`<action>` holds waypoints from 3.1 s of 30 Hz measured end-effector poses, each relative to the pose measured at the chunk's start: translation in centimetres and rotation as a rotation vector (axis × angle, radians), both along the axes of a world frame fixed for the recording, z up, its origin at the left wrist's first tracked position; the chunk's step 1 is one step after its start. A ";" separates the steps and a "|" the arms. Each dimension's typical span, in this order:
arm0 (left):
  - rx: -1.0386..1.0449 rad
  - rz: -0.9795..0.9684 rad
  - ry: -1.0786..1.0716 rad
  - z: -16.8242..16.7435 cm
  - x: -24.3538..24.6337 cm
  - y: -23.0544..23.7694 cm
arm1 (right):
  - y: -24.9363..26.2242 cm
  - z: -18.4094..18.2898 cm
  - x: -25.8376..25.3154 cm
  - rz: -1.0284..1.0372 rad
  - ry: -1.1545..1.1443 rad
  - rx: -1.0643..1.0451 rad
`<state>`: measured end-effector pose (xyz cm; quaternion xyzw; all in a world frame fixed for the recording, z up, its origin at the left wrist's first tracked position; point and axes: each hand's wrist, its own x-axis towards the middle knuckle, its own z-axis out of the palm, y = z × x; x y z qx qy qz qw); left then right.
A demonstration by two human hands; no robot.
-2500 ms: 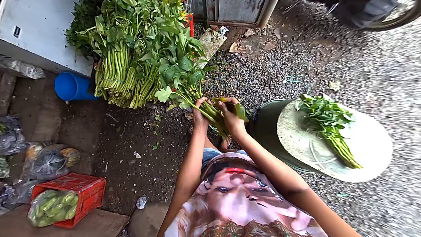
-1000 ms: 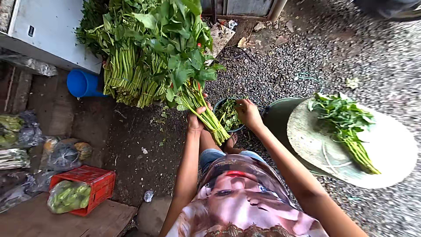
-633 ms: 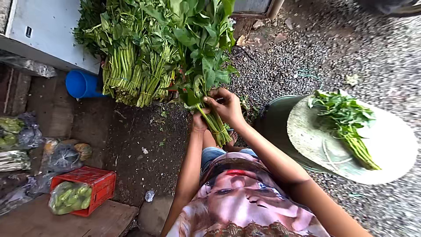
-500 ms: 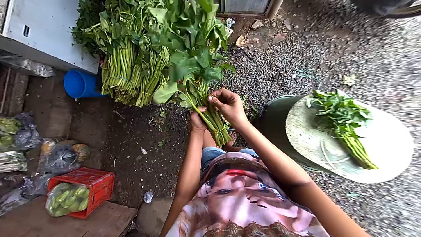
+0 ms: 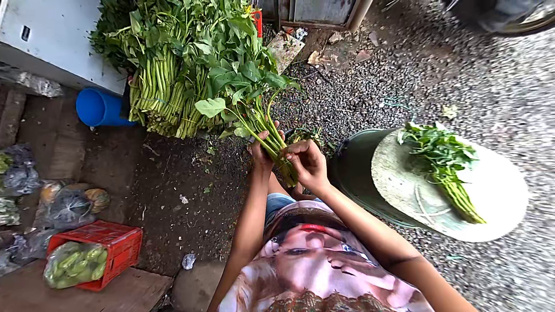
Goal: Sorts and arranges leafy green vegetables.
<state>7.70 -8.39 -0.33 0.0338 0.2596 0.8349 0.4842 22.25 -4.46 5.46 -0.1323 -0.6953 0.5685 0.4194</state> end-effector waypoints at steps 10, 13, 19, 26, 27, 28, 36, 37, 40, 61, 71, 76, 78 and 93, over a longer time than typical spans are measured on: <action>-0.339 0.106 0.258 -1.0 -0.1 0.9 | -1.1 1.7 3.3 -0.118 -0.377 -0.286; -0.418 0.141 0.336 -1.7 -1.5 0.5 | 0.5 1.3 4.9 -0.198 -0.373 -0.271; -0.404 0.184 0.395 -1.2 -2.1 -0.3 | 8.4 -8.5 4.3 -0.123 -0.766 -0.079; -0.606 0.303 0.656 0.8 -1.6 0.2 | 7.7 -5.8 -0.1 -0.073 -0.730 0.220; -0.633 0.314 0.676 0.9 -1.4 0.3 | 7.1 -3.8 -0.9 -0.109 -0.592 0.295; -0.644 0.333 0.697 0.9 -1.3 0.4 | 6.7 -2.2 -1.9 -0.132 -0.493 0.343; -0.636 0.334 0.679 1.9 -0.2 0.2 | 5.7 2.2 -5.0 -0.050 -0.480 0.245; -0.615 0.317 0.647 2.0 -0.1 0.0 | 5.0 2.1 -4.7 -0.048 -0.420 0.232; -0.567 0.268 0.552 2.5 0.0 -0.3 | 3.3 0.9 -4.1 -0.045 -0.293 0.283; -0.538 0.269 0.707 2.1 0.1 0.7 | 4.8 2.8 -6.1 -0.039 -0.444 -0.307; -0.497 0.288 0.902 2.2 -0.3 -0.4 | 4.1 2.8 -8.4 -0.062 -0.099 -0.482; -0.388 0.281 0.701 3.1 -0.4 -0.5 | 2.8 2.7 -8.3 -0.024 0.186 -0.897; -0.338 0.265 0.556 3.1 -0.1 -0.4 | 2.2 2.4 -8.4 -0.018 0.230 -0.958; -0.398 0.413 0.240 2.3 0.7 2.8 | 1.6 0.7 -10.7 -0.123 0.296 -1.030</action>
